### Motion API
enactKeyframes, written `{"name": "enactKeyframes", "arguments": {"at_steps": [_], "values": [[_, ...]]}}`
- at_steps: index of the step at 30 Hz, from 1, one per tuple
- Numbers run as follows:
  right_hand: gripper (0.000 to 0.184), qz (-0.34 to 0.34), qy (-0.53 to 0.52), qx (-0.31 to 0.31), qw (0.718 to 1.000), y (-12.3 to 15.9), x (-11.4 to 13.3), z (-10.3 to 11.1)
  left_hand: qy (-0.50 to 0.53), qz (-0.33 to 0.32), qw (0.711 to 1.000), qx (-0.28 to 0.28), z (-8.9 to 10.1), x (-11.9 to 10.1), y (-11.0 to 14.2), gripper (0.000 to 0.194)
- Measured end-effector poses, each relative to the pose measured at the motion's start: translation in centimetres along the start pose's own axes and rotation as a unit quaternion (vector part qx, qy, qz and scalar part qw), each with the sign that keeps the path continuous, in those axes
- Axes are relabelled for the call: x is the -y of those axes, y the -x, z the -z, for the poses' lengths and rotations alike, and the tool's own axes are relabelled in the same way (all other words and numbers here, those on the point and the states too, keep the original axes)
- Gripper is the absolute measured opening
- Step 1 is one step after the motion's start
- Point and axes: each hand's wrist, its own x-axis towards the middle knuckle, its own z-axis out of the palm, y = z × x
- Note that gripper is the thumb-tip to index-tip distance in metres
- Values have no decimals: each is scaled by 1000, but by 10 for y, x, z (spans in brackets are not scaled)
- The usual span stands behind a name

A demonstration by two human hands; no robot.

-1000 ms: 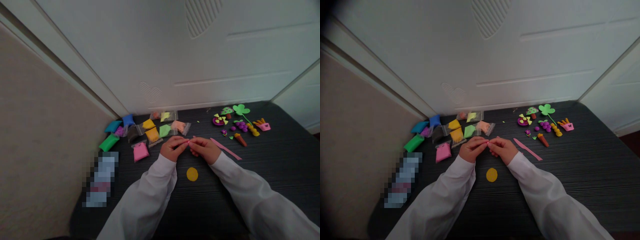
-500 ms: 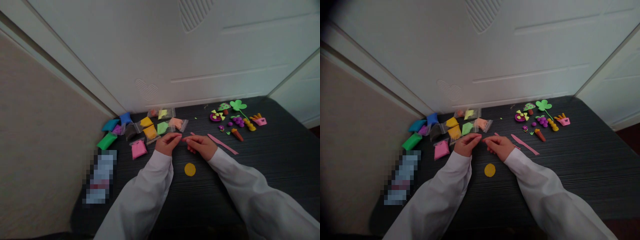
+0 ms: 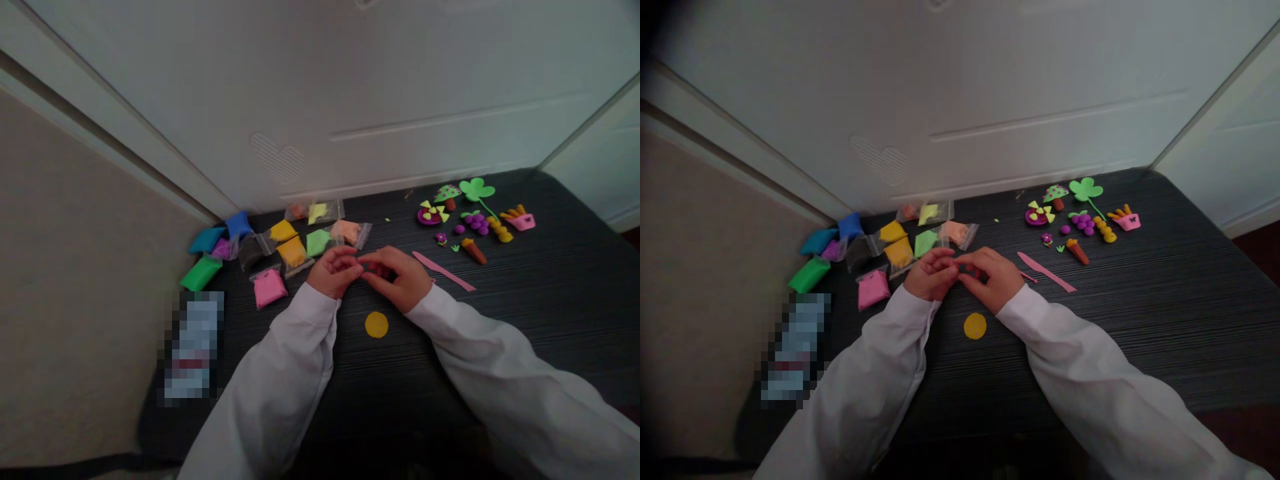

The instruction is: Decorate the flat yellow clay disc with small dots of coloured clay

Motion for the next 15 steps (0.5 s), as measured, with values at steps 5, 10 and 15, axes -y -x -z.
{"name": "enactKeyframes", "arguments": {"at_steps": [5, 10, 15], "values": [[19, 19, 32, -6, 999, 0, 1, 0, -13, 10, 1000, 21, -4, 0, 2, 34], [15, 17, 60, -24, 998, 1, -1, 1, -27, 16, 999, 13, -6, -2, 4, 32], [12, 53, 102, -27, 993, 3, 0, -1, 4, 31, 999, 8, 0, 1, 1, 37]]}}
